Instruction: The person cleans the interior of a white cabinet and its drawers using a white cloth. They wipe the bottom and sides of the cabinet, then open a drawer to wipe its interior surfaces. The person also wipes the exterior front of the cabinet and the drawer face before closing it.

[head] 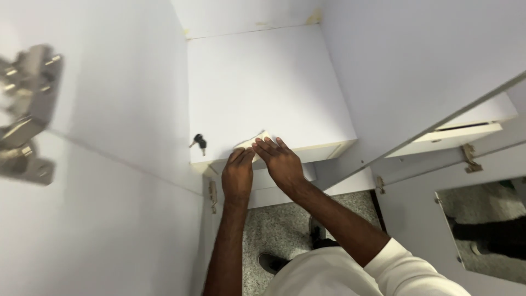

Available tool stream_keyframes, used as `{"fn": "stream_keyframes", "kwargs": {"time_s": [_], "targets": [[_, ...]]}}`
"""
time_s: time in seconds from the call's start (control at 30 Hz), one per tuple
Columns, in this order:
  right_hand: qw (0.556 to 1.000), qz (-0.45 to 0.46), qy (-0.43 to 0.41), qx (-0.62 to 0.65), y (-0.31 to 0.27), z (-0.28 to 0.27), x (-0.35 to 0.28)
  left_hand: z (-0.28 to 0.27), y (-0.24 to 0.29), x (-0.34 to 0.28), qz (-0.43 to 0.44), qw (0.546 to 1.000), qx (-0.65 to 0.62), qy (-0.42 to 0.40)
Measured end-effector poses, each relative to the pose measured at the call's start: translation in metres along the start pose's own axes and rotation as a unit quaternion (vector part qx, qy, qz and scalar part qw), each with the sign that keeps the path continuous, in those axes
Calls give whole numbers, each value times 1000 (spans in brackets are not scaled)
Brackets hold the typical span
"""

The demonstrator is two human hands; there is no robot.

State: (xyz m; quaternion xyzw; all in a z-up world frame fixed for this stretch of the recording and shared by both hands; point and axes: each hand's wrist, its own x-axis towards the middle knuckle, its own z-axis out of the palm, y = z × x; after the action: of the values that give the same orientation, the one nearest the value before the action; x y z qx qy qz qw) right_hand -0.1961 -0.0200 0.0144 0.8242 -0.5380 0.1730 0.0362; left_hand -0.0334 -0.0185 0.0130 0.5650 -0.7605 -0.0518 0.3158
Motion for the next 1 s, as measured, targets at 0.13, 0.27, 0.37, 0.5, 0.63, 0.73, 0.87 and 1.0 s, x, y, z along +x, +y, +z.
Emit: {"fn": "stream_keyframes", "kwargs": {"time_s": [0.13,0.27,0.37,0.5,0.63,0.73,0.87,1.0], "targets": [[998,35,-14,-55,40,-12,-33,35,32,18,71,995,-17,-68],[983,115,-52,-136,82,-35,-63,65,91,44,85,976,-42,-197],[975,166,-36,-144,114,-47,-81,102,124,52,123,965,-55,-225],[966,215,-7,-141,141,-35,-89,115,154,65,146,969,-62,-190],[967,221,-23,-126,148,-49,-58,111,141,79,157,965,-86,-190],[972,218,-72,-53,152,-64,-25,108,131,89,171,974,-62,-138],[965,239,-100,30,172,-43,6,107,119,128,133,975,-98,-146],[967,241,-72,41,176,-26,29,114,100,149,97,976,-112,-161]]}}
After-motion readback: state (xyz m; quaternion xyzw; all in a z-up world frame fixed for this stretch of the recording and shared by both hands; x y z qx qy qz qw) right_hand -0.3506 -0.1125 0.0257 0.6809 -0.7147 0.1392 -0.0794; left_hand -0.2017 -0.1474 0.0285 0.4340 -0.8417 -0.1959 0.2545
